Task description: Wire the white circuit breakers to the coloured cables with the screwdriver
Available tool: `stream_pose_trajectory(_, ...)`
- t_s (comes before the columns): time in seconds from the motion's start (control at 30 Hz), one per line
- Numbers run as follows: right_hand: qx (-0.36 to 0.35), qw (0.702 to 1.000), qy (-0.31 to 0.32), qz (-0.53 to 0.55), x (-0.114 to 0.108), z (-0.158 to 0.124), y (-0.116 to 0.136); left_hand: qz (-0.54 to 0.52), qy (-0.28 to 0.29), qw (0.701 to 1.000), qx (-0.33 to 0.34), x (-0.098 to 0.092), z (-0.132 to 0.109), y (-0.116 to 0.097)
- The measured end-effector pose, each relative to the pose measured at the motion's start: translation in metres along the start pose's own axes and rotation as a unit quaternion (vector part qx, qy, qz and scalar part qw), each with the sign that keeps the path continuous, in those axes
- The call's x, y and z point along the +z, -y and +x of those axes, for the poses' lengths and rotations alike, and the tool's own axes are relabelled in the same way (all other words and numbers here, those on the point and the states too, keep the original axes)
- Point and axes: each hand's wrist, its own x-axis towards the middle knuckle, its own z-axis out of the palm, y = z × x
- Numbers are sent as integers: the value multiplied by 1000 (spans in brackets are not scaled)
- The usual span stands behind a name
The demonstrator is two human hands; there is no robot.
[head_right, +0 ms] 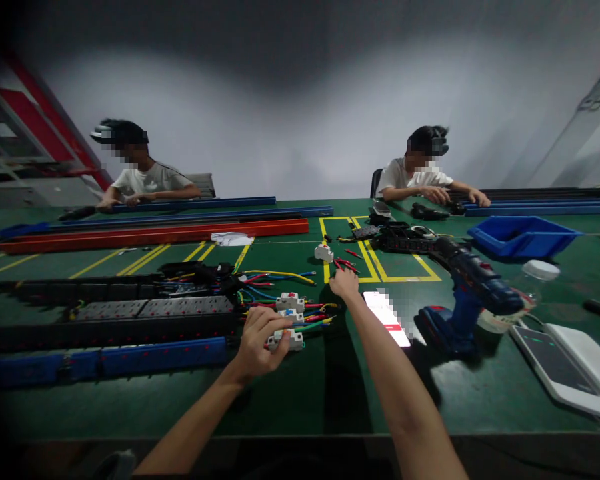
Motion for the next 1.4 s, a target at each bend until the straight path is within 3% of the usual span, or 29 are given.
stream_pose_trajectory(0.2,16,999,50,4,-10,-14,-6,24,6,999,-20,3,-13,-5)
stream_pose_trajectory(0.33,2,999,26,48,-28,-37,-9,33,13,999,-26,5,-13,-4)
stream_pose_trajectory(0.53,-85,982,-62,155,-49,-133,-9,40,65,997,-32,10,-11,-6)
stream_pose_trajectory(0.63,-111,972,-67,194,-44,-187,-5,44,88,995,-23,14,-11,-7)
stream_pose_trajectory(0.73,-114,970,-55,206,-31,-218,0,55,111,992,-19,19,-12,-7)
stream_pose_trajectory(0.97,-72,980,-66,174,-8,-220,0,82,153,984,-39,23,-14,-3)
stream_pose_trajectory(1.4,-97,985,-62,129,-5,-218,6,96,148,984,-39,26,-15,0)
